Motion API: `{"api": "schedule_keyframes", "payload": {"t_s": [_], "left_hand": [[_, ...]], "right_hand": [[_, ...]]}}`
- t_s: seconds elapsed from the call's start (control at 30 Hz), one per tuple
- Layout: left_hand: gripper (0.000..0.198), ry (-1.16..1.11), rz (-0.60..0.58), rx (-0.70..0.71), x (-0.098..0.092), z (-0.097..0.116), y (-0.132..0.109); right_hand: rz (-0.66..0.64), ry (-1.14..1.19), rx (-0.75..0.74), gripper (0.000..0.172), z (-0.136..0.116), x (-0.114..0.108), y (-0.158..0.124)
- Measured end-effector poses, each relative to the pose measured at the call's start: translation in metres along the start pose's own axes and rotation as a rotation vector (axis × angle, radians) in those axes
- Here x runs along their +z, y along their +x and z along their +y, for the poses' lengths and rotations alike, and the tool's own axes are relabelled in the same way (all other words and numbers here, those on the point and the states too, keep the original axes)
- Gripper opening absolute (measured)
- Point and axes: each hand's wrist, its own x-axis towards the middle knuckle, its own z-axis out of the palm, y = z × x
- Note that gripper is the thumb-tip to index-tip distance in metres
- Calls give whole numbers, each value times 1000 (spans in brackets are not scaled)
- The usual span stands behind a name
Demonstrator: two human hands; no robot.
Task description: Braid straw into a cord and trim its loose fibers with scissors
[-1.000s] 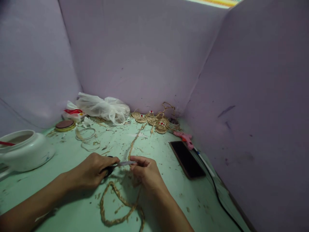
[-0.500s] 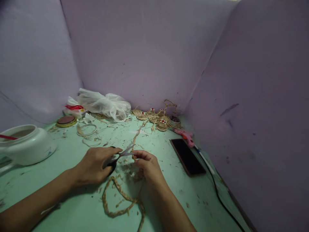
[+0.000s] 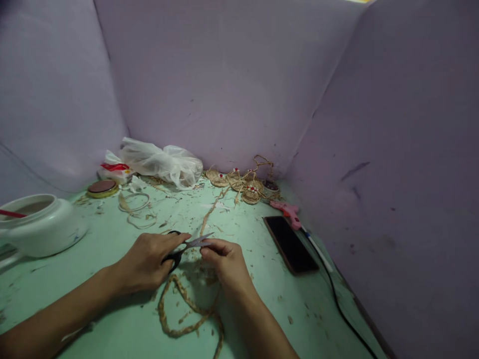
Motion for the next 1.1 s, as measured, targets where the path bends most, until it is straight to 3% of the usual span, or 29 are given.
{"api": "schedule_keyframes", "payload": {"t_s": [0.13, 0.2, 0.33, 0.43, 0.5, 0.67, 0.8, 1.1], "left_hand": [[37, -159, -17, -7, -2, -2, 1], [31, -304, 34, -71, -2, -5, 4], [26, -741, 230, -358, -2, -9, 11], [36, -1057, 240, -586, -2, -2, 15], [40, -1188, 220, -666, -1, 6, 15], [41, -1384, 201, -608, 9, 29, 14], [42, -1467, 182, -586, 18, 43, 15], [51, -1452, 241, -705, 23, 41, 15]], "right_hand": [[32, 0, 16, 18, 1, -1, 1], [80, 24, 45, 23, 1, -2, 3], [106, 103, 86, 27, 3, -3, 5], [83, 187, 93, 28, 5, -3, 5], [53, 282, 108, 27, 5, -1, 4], [-98, 568, 172, 23, 8, 8, 0], [-215, 619, 235, 26, 15, 14, -1], [-68, 448, 141, 18, 13, 6, 3]]}}
